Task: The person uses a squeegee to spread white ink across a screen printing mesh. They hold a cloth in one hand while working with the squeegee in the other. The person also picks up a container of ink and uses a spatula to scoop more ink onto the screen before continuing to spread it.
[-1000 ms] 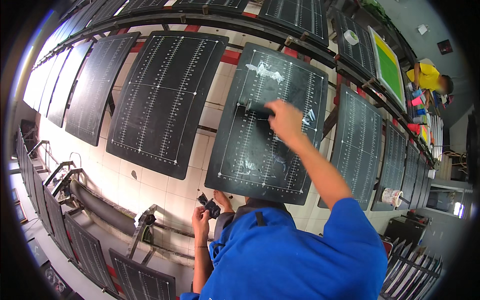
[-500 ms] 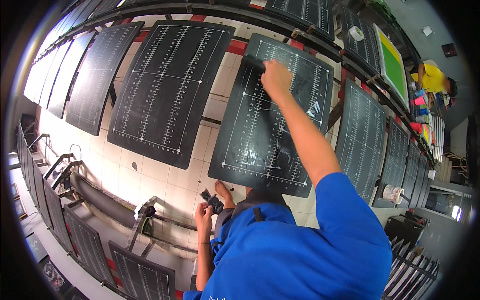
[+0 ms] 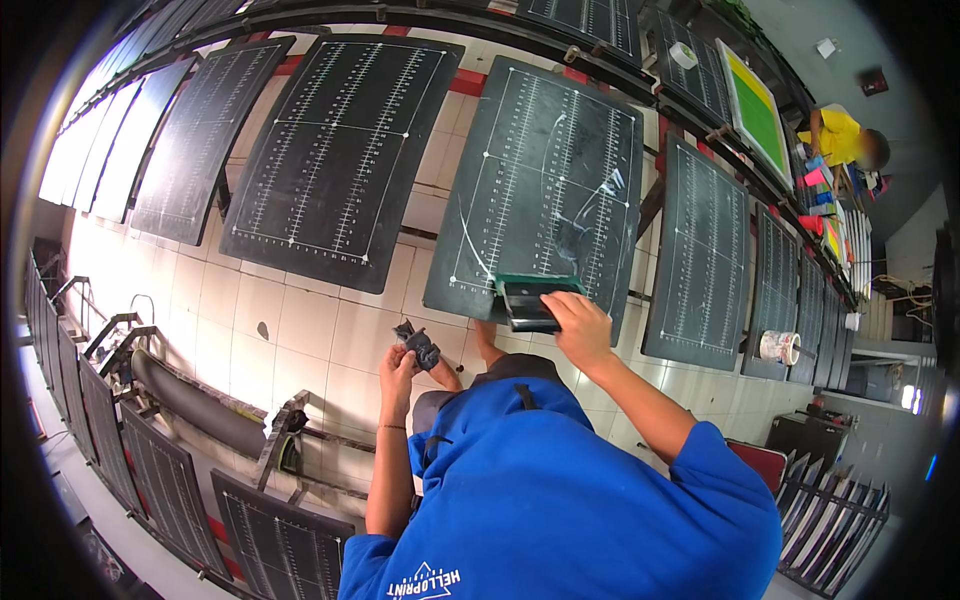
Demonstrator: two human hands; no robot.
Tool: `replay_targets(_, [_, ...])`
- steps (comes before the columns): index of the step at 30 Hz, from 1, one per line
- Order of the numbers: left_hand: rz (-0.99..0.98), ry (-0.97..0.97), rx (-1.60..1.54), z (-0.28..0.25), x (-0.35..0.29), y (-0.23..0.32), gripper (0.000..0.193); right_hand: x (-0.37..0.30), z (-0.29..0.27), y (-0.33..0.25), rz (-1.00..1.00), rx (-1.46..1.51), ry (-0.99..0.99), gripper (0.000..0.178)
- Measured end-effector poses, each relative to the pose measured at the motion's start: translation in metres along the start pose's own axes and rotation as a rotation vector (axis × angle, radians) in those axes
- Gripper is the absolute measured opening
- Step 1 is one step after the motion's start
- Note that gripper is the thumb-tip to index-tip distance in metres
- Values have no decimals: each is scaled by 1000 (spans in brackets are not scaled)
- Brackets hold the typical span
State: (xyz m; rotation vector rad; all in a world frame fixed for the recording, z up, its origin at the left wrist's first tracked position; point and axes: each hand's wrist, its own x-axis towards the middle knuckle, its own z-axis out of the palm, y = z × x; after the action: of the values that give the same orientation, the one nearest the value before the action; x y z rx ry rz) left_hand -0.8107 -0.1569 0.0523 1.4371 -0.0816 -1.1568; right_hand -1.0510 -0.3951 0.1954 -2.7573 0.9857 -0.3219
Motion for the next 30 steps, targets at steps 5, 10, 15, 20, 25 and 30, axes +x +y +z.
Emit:
replay_targets(5, [-27, -55, 48, 6, 2, -13, 12, -21, -32, 21, 269, 51, -2, 50])
replay_targets(10, [-62, -163, 133, 21, 14, -28, 11, -25, -13, -18, 292, 42, 97, 45])
replay_targets(15, [-108, -167, 174, 40, 10, -19, 12, -21, 22, -58, 180, 15, 127, 37])
replay_targets(20, [-148, -118, 171, 35, 8, -18, 14, 20, 17, -2, 250, 23, 160, 32])
replay_targets(25, [-168, -25, 202, 35, 3, -16, 14, 140, 22, 140, 229, -61, 260, 39])
replay_targets(30, [-161, -9, 384, 36, 4, -15, 12, 226, 0, 223, 257, -74, 313, 36])
